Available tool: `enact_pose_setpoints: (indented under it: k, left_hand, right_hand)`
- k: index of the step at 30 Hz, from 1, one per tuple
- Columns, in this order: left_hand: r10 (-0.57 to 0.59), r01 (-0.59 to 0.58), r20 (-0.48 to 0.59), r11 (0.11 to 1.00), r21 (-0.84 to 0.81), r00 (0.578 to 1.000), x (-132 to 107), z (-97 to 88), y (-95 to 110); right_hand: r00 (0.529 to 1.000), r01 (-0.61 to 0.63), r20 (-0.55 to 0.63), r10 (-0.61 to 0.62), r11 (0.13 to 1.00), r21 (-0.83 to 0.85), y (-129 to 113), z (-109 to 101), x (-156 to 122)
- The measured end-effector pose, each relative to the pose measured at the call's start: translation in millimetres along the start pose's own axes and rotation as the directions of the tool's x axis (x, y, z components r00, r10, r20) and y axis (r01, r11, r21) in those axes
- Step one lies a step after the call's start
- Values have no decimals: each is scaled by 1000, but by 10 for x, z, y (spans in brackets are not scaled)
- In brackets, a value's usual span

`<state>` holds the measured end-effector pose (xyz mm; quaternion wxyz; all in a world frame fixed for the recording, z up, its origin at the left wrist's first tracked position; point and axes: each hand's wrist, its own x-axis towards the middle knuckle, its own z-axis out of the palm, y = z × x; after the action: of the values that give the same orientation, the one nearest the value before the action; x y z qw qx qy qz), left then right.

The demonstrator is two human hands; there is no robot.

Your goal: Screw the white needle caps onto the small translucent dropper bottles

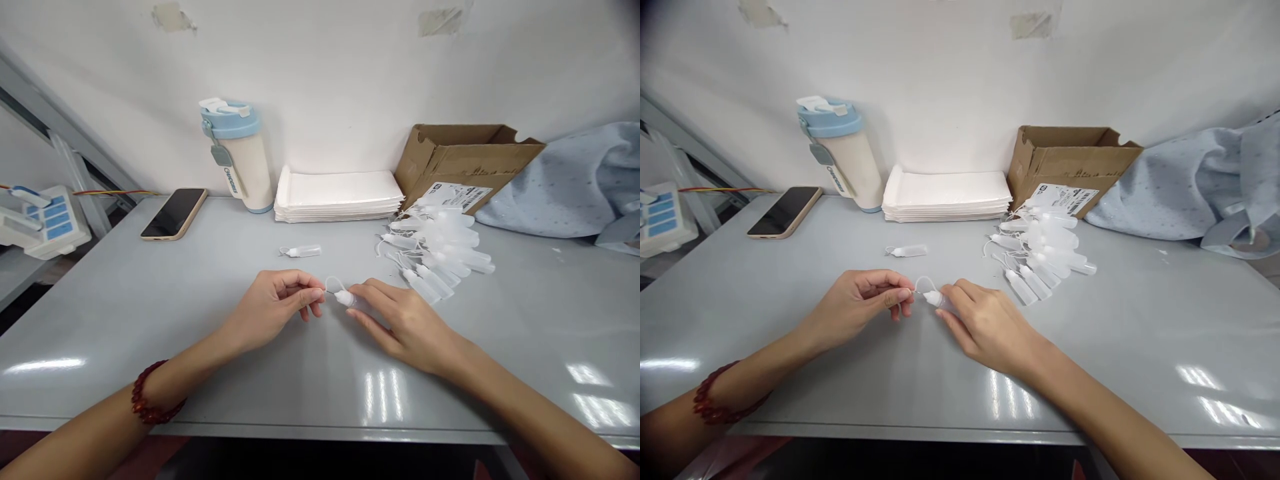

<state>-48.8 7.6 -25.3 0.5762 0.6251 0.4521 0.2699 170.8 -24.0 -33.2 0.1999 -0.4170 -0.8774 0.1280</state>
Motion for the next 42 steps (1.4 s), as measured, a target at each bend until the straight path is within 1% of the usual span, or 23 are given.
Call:
enact_pose_setpoints:
  k: [4, 11, 18, 23, 27, 36, 42]
  left_hand:
    - [-20, 20, 8, 1000, 2, 1000, -3, 1, 1]
    - [-15, 15, 15, 1000, 15, 1000, 11, -1, 13]
    - [2, -3, 11, 997, 81, 1000, 8, 13, 17]
    - [16, -17, 6, 986, 166, 1000, -16, 38, 22]
    - [55, -58, 23, 973, 222, 998, -27, 54, 35]
    - [87, -83, -6, 965, 251, 996, -29, 74, 13]
    - [108, -101, -4, 947, 304, 994, -29, 93, -2]
  right_hand:
    - [1000, -6, 9, 6, 1000, -7, 2, -4, -8]
    - [1000, -10, 18, 10, 1000, 9, 0, -3, -11]
    - [1000, -12, 10, 12, 1000, 16, 3, -22, -12]
    - [1000, 17, 16, -16, 1000, -27, -1, -45, -7]
    - [1000, 27, 17, -26, 997, -73, -4, -53, -3]
    - [997, 63, -30, -67, 989, -134, -9, 9, -2]
    - [998, 55, -16, -58, 991, -125, -15, 65, -9]
